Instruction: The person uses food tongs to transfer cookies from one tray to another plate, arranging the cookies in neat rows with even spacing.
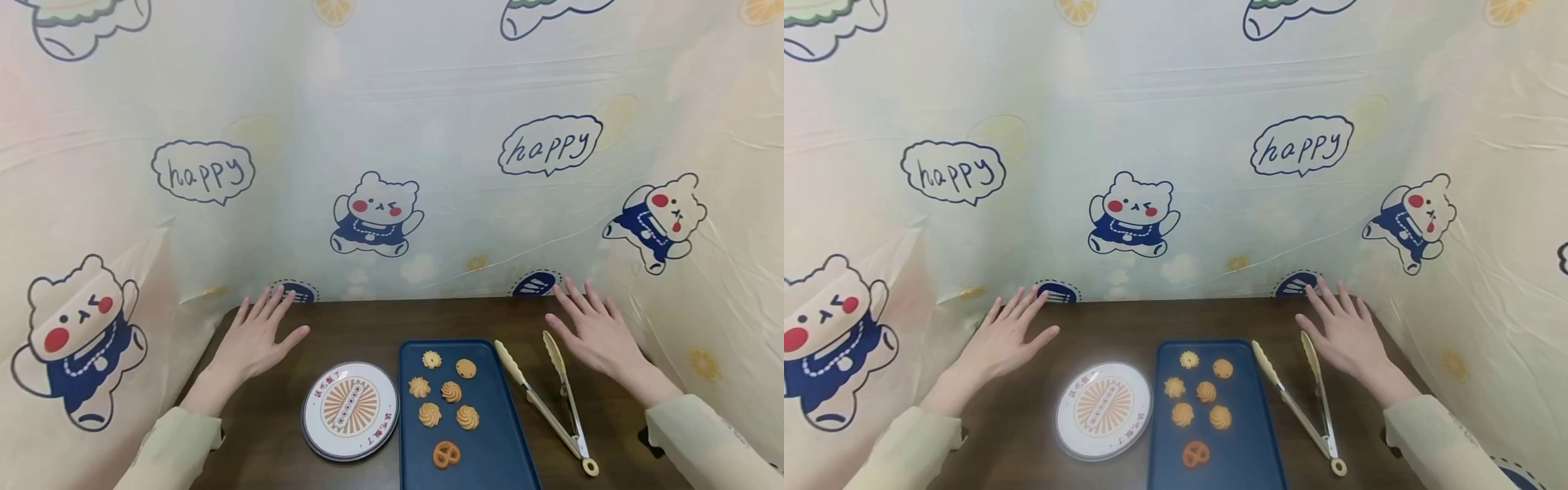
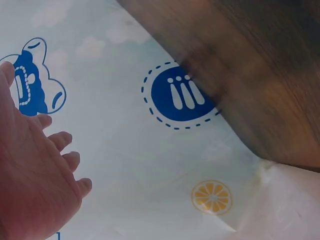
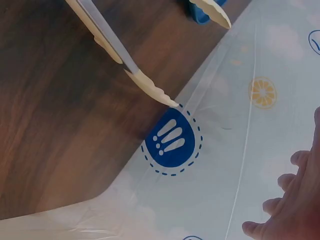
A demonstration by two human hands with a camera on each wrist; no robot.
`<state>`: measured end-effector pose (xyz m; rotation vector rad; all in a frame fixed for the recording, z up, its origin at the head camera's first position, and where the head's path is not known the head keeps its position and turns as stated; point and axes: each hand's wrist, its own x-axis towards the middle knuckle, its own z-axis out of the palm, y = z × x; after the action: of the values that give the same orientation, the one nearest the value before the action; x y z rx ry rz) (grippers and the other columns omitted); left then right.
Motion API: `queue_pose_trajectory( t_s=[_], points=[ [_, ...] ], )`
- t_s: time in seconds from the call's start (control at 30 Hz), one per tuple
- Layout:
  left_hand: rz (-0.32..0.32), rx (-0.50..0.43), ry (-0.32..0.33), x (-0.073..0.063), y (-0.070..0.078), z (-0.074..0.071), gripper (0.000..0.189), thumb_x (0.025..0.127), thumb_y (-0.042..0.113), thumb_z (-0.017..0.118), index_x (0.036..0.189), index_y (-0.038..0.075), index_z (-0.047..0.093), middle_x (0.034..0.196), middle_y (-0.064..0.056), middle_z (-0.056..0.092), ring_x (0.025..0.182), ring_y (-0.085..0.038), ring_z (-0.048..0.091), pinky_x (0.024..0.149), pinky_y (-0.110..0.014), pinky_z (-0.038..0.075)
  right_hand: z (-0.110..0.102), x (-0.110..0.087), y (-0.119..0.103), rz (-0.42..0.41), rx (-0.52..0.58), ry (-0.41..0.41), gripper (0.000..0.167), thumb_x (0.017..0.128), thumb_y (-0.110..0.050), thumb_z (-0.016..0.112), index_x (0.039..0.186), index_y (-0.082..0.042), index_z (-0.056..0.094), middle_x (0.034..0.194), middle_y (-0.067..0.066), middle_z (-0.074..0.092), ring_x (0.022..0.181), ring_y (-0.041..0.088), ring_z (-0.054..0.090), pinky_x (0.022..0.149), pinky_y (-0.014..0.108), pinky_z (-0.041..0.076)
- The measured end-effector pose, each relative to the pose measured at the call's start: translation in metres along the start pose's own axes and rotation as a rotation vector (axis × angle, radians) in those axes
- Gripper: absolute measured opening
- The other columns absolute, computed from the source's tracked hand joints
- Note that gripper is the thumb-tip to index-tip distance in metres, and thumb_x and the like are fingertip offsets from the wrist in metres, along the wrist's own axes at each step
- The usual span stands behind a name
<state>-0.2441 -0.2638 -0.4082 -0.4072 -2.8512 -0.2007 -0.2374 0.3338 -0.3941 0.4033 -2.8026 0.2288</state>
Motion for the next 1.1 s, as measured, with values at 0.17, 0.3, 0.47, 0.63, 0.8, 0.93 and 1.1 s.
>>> queue_pose_trajectory(
  t_s=[0.17,0.3,0.47,0.63,0.8,0.93,1.1],
  points=[
    [-0.018,-0.044,-0.004,-0.003,0.003,0.003,0.087,0.096,0.068,0.043,0.156,0.006,0.030,0.161,-0.020,0.022,0.150,-0.038,0.012,0.118,-0.060,0.005,0.006,-0.008,-0.001,-0.002,0.010,0.011,0.068,0.103,-0.049,0.044,0.158,-0.012,0.027,0.163,0.017,0.017,0.150,0.040,0.003,0.114,0.068,0.007],
    [-0.017,-0.104,-0.012,-0.006,0.004,0.011,0.083,0.096,0.061,0.051,0.153,0.002,0.035,0.159,-0.022,0.025,0.148,-0.042,0.018,0.116,-0.063,0.012,0.014,-0.017,-0.005,0.003,0.037,0.023,0.068,0.102,-0.048,0.048,0.155,-0.008,0.033,0.162,0.018,0.019,0.148,0.044,0.012,0.108,0.071,0.018],
    [-0.015,-0.203,0.004,-0.013,0.003,0.026,0.072,0.093,0.037,0.069,0.148,-0.001,0.040,0.152,-0.028,0.036,0.138,-0.049,0.033,0.108,-0.068,0.027,0.025,-0.030,-0.014,0.061,0.116,0.048,0.074,0.098,-0.050,0.056,0.152,-0.003,0.036,0.158,0.025,0.026,0.137,0.053,0.029,0.098,0.074,0.031],
    [-0.071,-0.314,-0.040,-0.024,0.007,0.046,0.067,0.092,0.027,0.073,0.144,-0.003,0.043,0.144,-0.029,0.045,0.130,-0.050,0.044,0.101,-0.067,0.038,0.040,-0.045,-0.023,0.136,0.234,0.086,0.083,0.094,-0.049,0.065,0.148,0.006,0.035,0.148,0.034,0.032,0.128,0.057,0.036,0.095,0.072,0.035],
    [-0.144,-0.412,-0.117,-0.033,0.014,0.064,0.061,0.089,0.019,0.076,0.138,-0.004,0.049,0.129,-0.026,0.056,0.114,-0.043,0.057,0.093,-0.059,0.049,0.061,-0.062,-0.027,0.232,0.276,0.072,0.091,0.090,-0.051,0.069,0.145,0.012,0.033,0.137,0.039,0.038,0.121,0.058,0.040,0.093,0.070,0.037],
    [-0.203,-0.445,-0.160,-0.037,0.020,0.070,0.053,0.087,0.016,0.078,0.131,-0.002,0.055,0.113,-0.018,0.063,0.094,-0.030,0.062,0.077,-0.047,0.055,0.075,-0.071,-0.025,0.309,0.270,0.003,0.101,0.088,-0.058,0.068,0.144,0.016,0.028,0.134,0.042,0.038,0.119,0.059,0.040,0.092,0.070,0.038],
    [-0.226,-0.464,-0.195,-0.041,0.024,0.074,0.044,0.086,0.014,0.078,0.123,-0.003,0.060,0.097,-0.011,0.065,0.080,-0.020,0.060,0.069,-0.041,0.053,0.089,-0.079,-0.021,0.358,0.256,-0.070,0.111,0.085,-0.063,0.068,0.142,0.022,0.025,0.129,0.045,0.038,0.116,0.061,0.042,0.090,0.069,0.040]
  ],
)
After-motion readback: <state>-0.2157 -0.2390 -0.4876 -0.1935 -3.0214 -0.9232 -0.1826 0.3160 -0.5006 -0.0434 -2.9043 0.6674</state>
